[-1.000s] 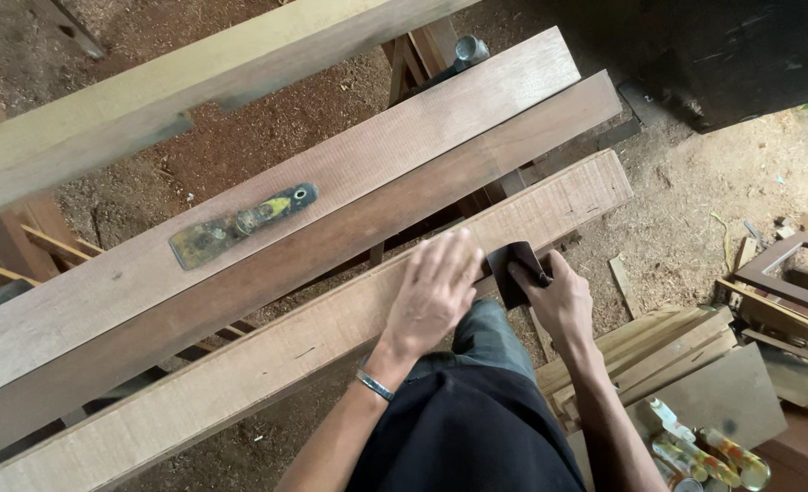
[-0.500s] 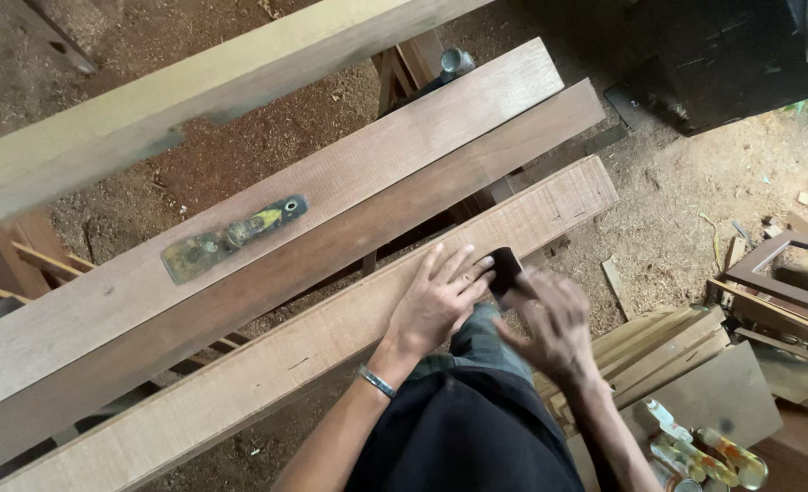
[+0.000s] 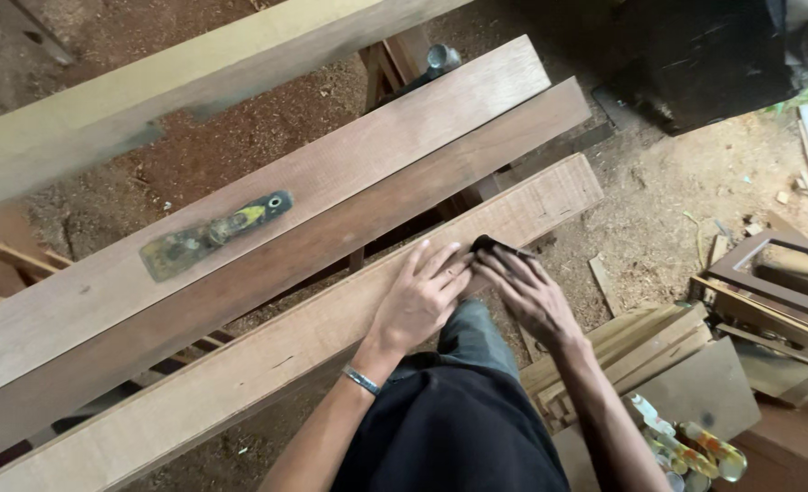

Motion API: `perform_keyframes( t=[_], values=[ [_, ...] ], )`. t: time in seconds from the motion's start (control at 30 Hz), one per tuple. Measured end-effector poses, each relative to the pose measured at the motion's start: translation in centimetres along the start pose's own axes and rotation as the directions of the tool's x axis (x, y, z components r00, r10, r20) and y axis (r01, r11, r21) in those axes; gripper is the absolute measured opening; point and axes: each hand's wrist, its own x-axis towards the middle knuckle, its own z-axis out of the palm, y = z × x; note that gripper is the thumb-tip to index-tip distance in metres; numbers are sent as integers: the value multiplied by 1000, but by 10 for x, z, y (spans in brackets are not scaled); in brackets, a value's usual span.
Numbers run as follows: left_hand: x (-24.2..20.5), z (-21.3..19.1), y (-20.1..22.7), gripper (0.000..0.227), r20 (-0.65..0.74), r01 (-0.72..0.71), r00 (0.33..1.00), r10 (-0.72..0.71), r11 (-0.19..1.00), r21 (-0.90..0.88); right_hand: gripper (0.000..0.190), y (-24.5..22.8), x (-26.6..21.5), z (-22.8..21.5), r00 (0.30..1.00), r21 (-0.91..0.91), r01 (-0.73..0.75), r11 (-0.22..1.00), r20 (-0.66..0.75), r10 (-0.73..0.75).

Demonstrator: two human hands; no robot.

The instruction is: The person sands the surface and edges of several wooden boards by hand using a piece of sandpaper.

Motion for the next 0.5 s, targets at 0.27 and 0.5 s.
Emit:
perform_keyframes(
  t=[0.27,0.5],
  values=[
    [-1,3,1,41,-87,23,996,-28,998,-66,68,10,14,-18,994,26,67,997,-85,-64],
    [0,9,-1,44,-204,25,979,-21,1000,19,63,-16,15,-14,990,21,-58,998,-129,61]
  ],
)
